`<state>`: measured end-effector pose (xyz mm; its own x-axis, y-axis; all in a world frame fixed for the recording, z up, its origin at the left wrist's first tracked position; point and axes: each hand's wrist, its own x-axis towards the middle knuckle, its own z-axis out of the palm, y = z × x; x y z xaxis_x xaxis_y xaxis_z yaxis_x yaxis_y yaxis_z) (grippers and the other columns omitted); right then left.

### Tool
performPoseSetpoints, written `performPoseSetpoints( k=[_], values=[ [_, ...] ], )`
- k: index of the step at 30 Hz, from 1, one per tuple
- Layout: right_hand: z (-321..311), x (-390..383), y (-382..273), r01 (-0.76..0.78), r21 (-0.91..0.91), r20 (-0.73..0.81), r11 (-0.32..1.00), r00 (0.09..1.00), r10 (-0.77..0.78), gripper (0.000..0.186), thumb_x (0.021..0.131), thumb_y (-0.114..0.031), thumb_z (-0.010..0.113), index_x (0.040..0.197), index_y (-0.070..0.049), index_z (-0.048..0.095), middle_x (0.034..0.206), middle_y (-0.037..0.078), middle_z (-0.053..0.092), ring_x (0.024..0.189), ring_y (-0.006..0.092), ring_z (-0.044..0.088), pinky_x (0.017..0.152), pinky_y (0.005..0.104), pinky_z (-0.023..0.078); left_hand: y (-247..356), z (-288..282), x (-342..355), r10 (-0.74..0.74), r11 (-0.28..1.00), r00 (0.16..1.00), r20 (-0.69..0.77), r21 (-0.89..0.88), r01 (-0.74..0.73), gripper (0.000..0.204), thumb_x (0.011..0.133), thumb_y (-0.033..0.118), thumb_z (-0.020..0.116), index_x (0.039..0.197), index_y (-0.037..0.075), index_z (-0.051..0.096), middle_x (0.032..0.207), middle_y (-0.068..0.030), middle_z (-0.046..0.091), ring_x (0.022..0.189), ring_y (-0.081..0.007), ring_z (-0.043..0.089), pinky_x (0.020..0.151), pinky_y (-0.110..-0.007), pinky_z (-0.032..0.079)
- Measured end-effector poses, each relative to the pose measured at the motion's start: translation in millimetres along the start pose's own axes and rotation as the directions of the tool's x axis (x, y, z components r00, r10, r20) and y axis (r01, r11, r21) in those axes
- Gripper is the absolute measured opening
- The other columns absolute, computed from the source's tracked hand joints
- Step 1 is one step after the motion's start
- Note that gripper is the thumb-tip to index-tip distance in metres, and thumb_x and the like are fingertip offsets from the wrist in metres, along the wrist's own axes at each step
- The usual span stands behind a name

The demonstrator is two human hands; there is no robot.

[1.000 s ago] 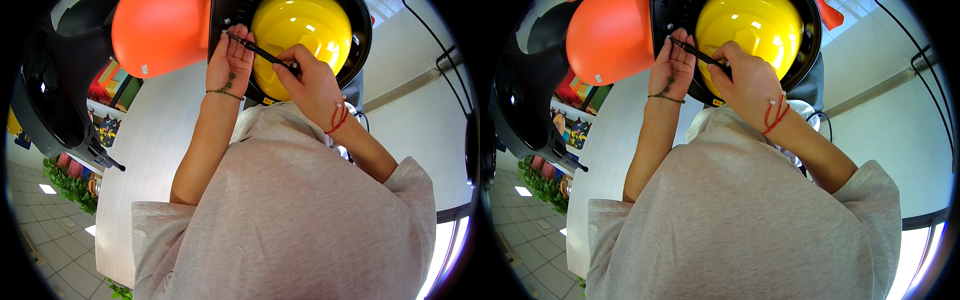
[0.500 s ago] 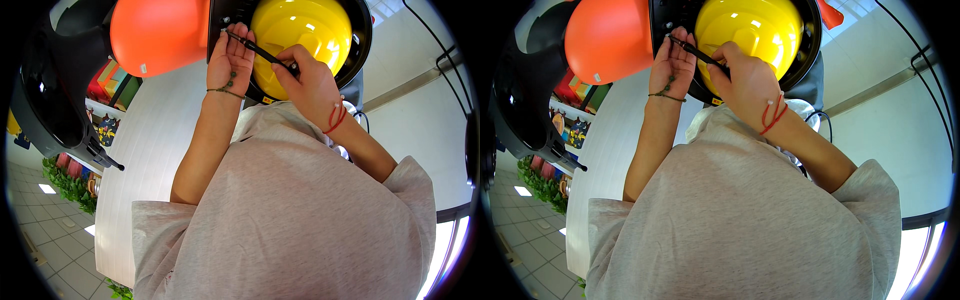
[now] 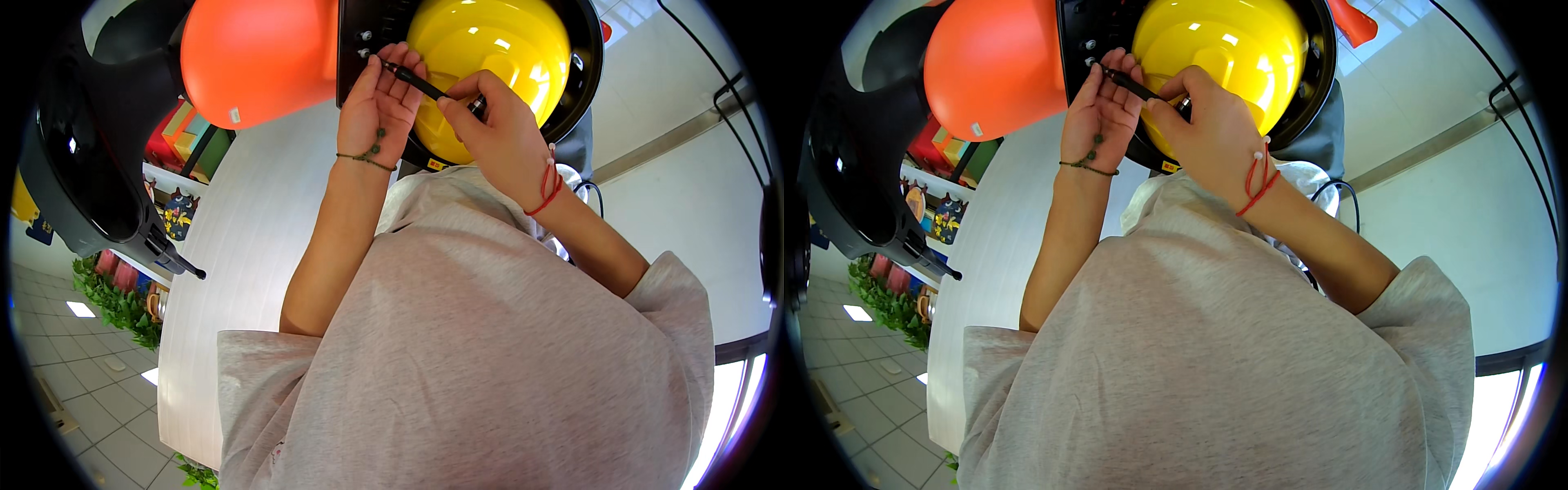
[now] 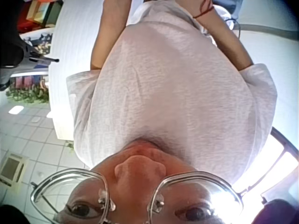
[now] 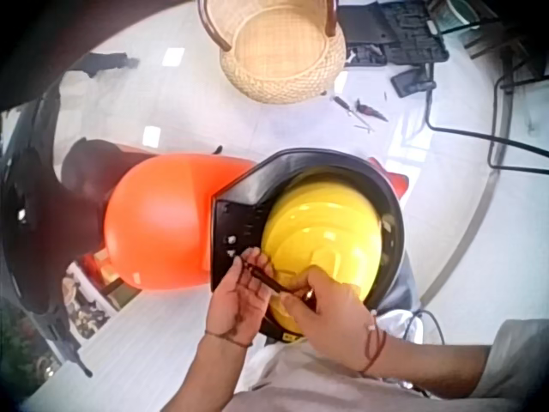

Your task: The person assembles the front panel of a motorcycle by hand, fits a yellow component into a compartment, and uses a hex key to tighten a screw on the body.

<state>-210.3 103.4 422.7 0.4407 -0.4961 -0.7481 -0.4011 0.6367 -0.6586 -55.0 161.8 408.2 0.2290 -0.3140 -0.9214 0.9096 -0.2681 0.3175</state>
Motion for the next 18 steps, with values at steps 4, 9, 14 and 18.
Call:
performPoseSetpoints(
  k=[4, 9, 14, 18],
  values=[
    [0.1, -1.2, -2.2, -0.014, -0.031, 0.008, 0.999, 1.000, 0.014, 0.026, 0.085, -0.024, 0.064, 0.094, 0.000, 0.059, 0.067, 0.013, 0.061, 0.055, 0.0202, 0.057, 0.053, 0.0320, 0.045, -0.5, -0.8, 2.8, -0.013, 1.000, 1.000, -0.009, 0.003, 0.013, 0.030, 0.099, 0.018, 0.045, 0.118, -0.004, 0.052, 0.110, -0.0094, 0.060, 0.108, -0.0212, 0.057, 0.100, -0.032, 0.045],
    [-1.0, -0.9, -1.8, 0.039, -0.016, 0.010, 0.999, 0.999, -0.039, 0.024, 0.085, -0.022, 0.063, 0.094, 0.000, 0.058, 0.069, 0.014, 0.062, 0.056, 0.0224, 0.059, 0.054, 0.0336, 0.046, -2.4, -0.9, 1.9, 0.029, 1.000, 0.999, -0.027, -0.010, -0.029, 0.025, 0.098, 0.014, 0.046, 0.117, 0.000, 0.052, 0.111, -0.0089, 0.060, 0.106, -0.0217, 0.057, 0.099, -0.034, 0.046],
    [0.0, -3.2, -3.0, 0.083, -0.058, -0.003, 0.995, 0.997, -0.083, 0.024, 0.086, -0.021, 0.063, 0.095, 0.000, 0.056, 0.073, 0.016, 0.065, 0.063, 0.0283, 0.064, 0.057, 0.0358, 0.048, -5.0, -2.8, 2.3, 0.061, 0.998, 0.998, -0.020, -0.032, -0.062, 0.021, 0.097, 0.012, 0.047, 0.116, 0.003, 0.053, 0.110, -0.0073, 0.060, 0.106, -0.0207, 0.058, 0.098, -0.035, 0.047],
    [0.6, -3.5, -2.5, 0.093, -0.079, -0.008, 0.993, 0.996, -0.094, 0.024, 0.086, -0.021, 0.063, 0.096, -0.001, 0.057, 0.077, 0.016, 0.066, 0.068, 0.0315, 0.066, 0.060, 0.0375, 0.051, -5.2, -2.4, 3.6, 0.063, 0.997, 0.997, -0.041, -0.031, -0.064, 0.020, 0.098, 0.012, 0.047, 0.114, 0.003, 0.054, 0.109, -0.0066, 0.060, 0.105, -0.0201, 0.058, 0.098, -0.034, 0.047]
  ],
)
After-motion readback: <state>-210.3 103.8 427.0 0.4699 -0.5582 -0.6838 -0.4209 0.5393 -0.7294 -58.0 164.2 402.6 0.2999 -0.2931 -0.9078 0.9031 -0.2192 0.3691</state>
